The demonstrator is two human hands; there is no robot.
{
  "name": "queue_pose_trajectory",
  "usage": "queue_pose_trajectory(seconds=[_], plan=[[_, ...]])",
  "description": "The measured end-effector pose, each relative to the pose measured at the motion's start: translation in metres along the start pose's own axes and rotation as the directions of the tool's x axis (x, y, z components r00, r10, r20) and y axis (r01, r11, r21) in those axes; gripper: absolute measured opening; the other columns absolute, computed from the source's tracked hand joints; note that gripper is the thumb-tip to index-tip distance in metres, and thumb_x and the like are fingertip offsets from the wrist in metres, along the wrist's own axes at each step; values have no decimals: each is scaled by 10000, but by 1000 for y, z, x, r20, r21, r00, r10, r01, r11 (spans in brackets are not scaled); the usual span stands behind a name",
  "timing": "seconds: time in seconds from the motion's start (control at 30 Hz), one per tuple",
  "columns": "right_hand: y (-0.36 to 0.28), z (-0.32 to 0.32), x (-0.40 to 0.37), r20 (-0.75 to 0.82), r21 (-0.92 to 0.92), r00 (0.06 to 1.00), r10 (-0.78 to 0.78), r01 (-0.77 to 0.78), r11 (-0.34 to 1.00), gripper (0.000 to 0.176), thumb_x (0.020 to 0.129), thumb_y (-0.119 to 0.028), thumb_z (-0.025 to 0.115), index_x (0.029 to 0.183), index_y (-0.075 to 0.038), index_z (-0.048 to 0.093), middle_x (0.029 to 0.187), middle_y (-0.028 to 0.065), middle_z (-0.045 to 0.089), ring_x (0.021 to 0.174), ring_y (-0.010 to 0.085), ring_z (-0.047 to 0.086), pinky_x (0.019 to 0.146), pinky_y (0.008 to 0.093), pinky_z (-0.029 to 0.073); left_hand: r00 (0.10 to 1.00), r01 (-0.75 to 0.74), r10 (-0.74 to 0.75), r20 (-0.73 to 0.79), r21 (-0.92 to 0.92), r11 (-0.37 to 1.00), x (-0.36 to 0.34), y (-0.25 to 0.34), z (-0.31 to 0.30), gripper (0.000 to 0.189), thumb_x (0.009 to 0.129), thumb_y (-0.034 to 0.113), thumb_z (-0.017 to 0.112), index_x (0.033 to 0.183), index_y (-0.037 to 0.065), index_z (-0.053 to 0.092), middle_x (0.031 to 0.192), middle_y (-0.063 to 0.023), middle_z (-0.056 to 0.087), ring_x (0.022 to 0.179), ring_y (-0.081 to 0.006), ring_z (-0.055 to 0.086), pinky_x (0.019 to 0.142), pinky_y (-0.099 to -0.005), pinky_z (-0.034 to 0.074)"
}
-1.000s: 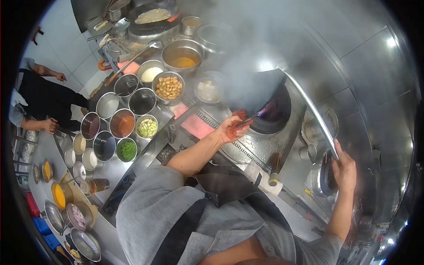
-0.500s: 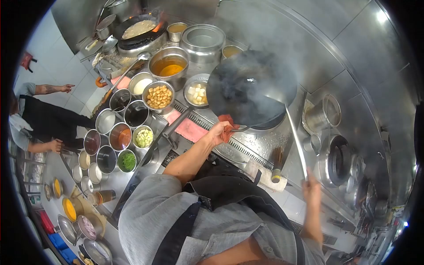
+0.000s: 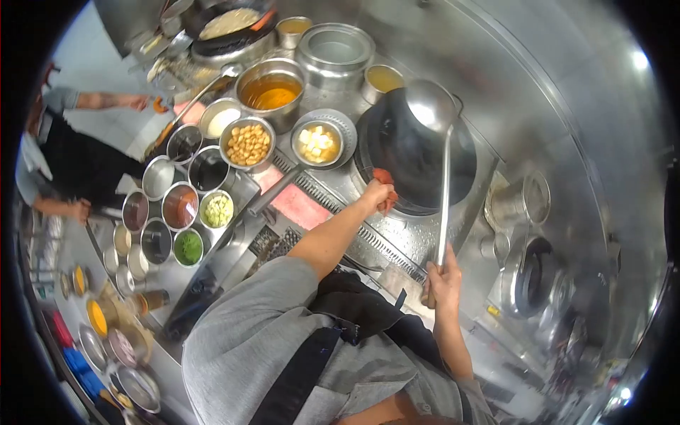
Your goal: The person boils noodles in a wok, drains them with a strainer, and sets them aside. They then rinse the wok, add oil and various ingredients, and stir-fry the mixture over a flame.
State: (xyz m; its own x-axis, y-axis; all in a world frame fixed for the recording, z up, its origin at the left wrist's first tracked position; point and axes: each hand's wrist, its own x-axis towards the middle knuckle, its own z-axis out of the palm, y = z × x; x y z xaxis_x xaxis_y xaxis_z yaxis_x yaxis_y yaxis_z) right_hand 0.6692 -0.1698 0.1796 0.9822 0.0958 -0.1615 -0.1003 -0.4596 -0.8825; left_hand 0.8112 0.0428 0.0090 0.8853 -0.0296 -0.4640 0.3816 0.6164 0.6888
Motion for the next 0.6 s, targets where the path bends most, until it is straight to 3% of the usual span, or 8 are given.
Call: queue_pose_trajectory(seconds=[0.13,0.17,0.2,0.27,0.33,0.4,0.47,0.6], plan=[[-57,41,63,227,-336,936,-267,333,881,520,788,25,570,1295,-14,459,671,50,547,490,110,496,452,277,418,993,-109,115,-14,245,963,-7,11,-2,261,887,288,520,884,28,548,637,-83,572,476,-210,549,385,-339,404],[-73,57,82,288,-323,853,-435,514,794,499,776,10,574,1266,-4,481,749,91,566,578,165,539,530,299,444,995,-68,78,-59,161,985,10,-6,-10,411,923,394,456,889,3,579,658,-112,606,502,-215,578,411,-347,432],[-90,76,102,345,-293,732,-587,678,674,479,764,-5,579,1237,6,504,828,133,584,665,220,582,609,321,470,986,-74,126,-112,385,920,-18,16,-14,483,912,448,449,909,-17,582,692,-137,628,526,-211,599,427,-338,451],[-131,111,131,498,-437,762,-414,633,639,494,746,-43,572,1228,24,493,948,216,573,861,340,583,758,370,460,964,-139,237,-122,527,838,-51,26,-37,555,838,532,503,956,-1,600,860,-216,641,797,-323,642,704,-393,492],[-134,151,168,558,-453,658,-506,752,480,472,755,-63,550,1213,38,494,963,246,573,889,399,565,788,416,447,969,-30,195,-149,718,695,-68,19,-79,515,790,443,572,1024,-15,541,894,-254,627,850,-389,626,756,-428,485],[-143,183,193,634,-434,618,-464,782,448,482,746,-57,546,1209,62,486,958,258,581,917,401,565,815,429,441,860,-52,456,-228,851,523,-84,-13,-130,469,765,309,603,1091,-4,480,811,-238,635,731,-368,642,657,-440,504],[-147,205,208,666,-462,608,-433,791,400,486,740,-59,553,1205,68,489,958,266,582,944,406,552,838,431,433,855,-27,456,-248,856,517,-105,-21,-160,469,761,295,608,1094,-3,466,840,-248,629,779,-394,624,700,-462,488],[-161,224,215,683,-465,686,-253,674,575,511,745,-57,541,1246,30,482,983,237,601,933,393,572,837,410,453,888,61,391,-241,906,420,-108,-15,-161,428,771,259,575,1067,-22,446,876,-273,612,827,-403,618,741,-484,478]])
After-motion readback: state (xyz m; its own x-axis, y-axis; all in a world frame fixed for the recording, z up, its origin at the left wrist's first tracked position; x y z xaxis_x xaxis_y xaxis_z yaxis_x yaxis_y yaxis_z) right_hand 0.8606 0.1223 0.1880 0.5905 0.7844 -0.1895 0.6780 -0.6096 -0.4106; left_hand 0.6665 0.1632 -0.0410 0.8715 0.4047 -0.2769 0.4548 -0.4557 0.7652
